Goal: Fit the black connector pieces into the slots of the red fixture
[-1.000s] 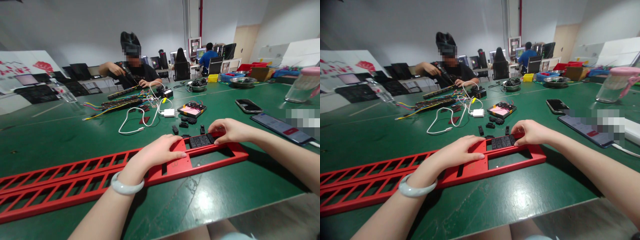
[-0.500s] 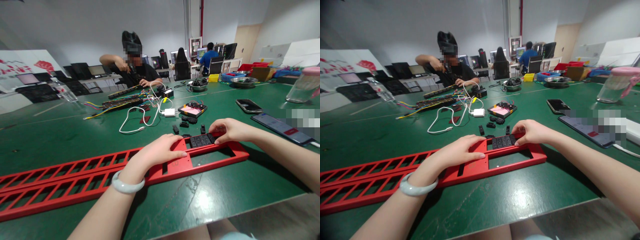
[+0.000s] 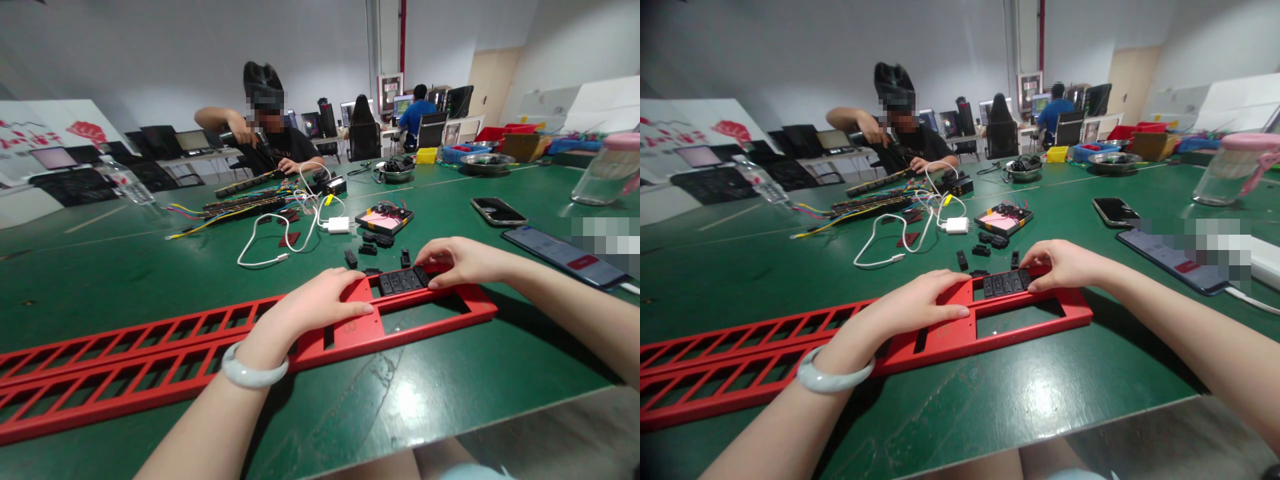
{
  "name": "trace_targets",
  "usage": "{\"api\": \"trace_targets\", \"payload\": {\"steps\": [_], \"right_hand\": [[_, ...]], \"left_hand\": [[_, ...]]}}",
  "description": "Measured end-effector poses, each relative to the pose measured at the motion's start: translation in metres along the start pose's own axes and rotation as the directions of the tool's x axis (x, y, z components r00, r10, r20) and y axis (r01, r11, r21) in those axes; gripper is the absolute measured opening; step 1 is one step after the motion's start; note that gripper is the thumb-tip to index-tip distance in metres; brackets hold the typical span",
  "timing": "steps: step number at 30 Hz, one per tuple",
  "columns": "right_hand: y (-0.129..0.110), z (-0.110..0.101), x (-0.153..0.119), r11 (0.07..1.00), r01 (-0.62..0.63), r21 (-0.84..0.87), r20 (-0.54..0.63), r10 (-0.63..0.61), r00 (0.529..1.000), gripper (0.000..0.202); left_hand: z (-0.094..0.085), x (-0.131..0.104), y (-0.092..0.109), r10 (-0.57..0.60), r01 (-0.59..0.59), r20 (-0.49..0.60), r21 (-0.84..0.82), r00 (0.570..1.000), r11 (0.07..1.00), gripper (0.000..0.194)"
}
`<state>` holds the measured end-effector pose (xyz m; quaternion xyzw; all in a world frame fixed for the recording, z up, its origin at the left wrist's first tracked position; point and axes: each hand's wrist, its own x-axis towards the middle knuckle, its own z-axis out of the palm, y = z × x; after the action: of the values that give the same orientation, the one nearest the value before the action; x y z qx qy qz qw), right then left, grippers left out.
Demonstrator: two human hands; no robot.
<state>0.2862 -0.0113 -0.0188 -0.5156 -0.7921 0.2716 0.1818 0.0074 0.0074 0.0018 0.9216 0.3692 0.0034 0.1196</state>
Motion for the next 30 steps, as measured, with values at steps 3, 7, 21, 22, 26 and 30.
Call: {"api": "trace_targets", "payload": {"steps": [3, 7, 21, 22, 26, 30], "right_hand": [[0.0002, 0.0015, -0.0002, 1.000, 0.012, -0.007, -0.019, -0.013, 1.000, 0.042], [-0.0003, 0.0025, -0.0002, 1.000, 0.009, -0.011, -0.030, -0.009, 0.999, 0.041], [-0.0039, 0.0026, -0.0010, 1.000, 0.006, -0.029, -0.040, -0.007, 0.999, 0.039], [-0.0043, 0.0027, -0.0010, 1.000, 0.006, -0.030, -0.039, -0.007, 0.999, 0.039], [-0.0053, 0.0028, -0.0011, 1.000, -0.002, -0.022, -0.044, 0.001, 0.999, 0.038], [-0.0056, 0.0025, -0.0013, 1.000, 0.008, -0.026, -0.047, -0.009, 0.999, 0.038]], "left_hand": [[-0.0001, 0.0000, -0.0001, 0.008, -0.008, 0.000, -0.001, 1.000, 1.000, 0.059], [-0.0004, 0.0000, -0.0001, 0.012, -0.012, 0.004, -0.007, 1.000, 1.000, 0.059], [-0.0010, 0.0000, 0.0010, 0.001, -0.001, 0.004, -0.018, 1.000, 1.000, 0.060], [-0.0010, 0.0000, 0.0011, 0.001, -0.001, 0.005, -0.019, 1.000, 1.000, 0.060], [-0.0012, 0.0003, 0.0010, 0.000, 0.000, 0.003, -0.023, 1.000, 1.000, 0.060], [-0.0016, 0.0006, 0.0017, -0.009, 0.010, 0.006, -0.029, 1.000, 1.000, 0.059]]}}
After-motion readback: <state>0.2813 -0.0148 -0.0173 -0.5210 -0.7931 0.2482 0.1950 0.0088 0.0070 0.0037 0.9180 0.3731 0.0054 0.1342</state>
